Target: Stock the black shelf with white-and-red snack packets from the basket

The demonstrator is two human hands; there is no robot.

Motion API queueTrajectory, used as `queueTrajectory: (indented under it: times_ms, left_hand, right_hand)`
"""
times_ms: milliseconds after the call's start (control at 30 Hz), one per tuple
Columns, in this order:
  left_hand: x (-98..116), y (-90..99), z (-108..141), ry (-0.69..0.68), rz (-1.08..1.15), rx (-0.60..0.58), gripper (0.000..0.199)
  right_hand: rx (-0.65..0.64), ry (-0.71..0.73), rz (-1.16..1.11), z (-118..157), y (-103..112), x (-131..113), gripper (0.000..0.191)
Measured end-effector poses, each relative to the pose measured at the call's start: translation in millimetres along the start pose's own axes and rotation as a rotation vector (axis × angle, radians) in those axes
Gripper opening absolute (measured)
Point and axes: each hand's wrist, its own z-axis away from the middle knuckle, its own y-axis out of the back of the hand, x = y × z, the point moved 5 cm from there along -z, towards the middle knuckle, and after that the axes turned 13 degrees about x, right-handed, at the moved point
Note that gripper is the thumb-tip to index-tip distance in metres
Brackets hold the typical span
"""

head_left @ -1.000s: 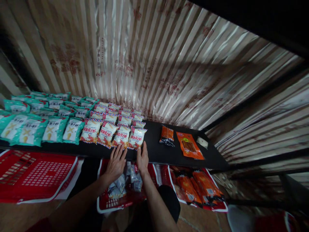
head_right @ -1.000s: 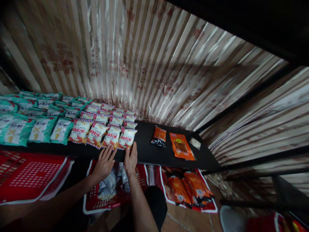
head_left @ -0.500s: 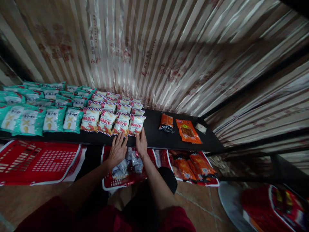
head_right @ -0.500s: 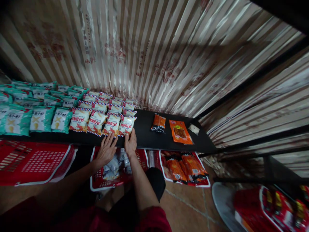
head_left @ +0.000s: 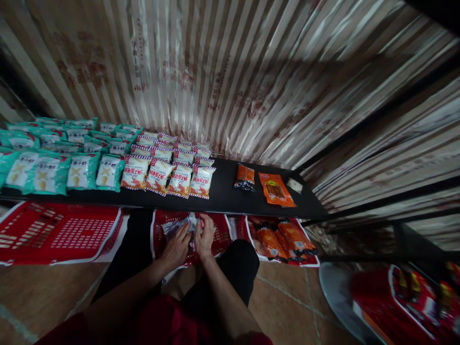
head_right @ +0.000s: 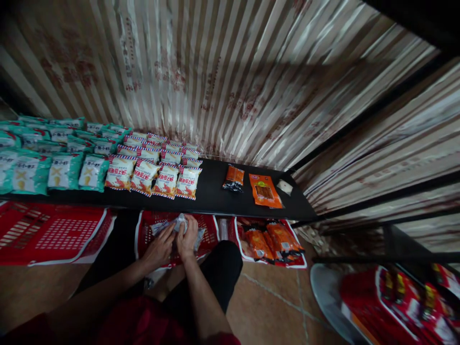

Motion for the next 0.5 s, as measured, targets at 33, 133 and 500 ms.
queueTrajectory:
  times_ms: [33,133,500]
  left_hand:
    - [0.9,-2.9,3.4,0.047,0.002,-0.02,0.053]
    - [3.1,-6.8,10.7,0.178,0.016,-0.094,0.053]
    - [7.2,-22.4,42.2,0.268,0.069,-0.284,0.04]
  right_hand:
    - [-0.048,-0.006,0.034,7.1,-2.6,2.0,0.031]
    - [-0.246,-0.065,0.145,26.9,-13.8,11.3,0.029]
    - [-0.681,-0.292,0.299,63.8,-26.3,39.1,0.03]
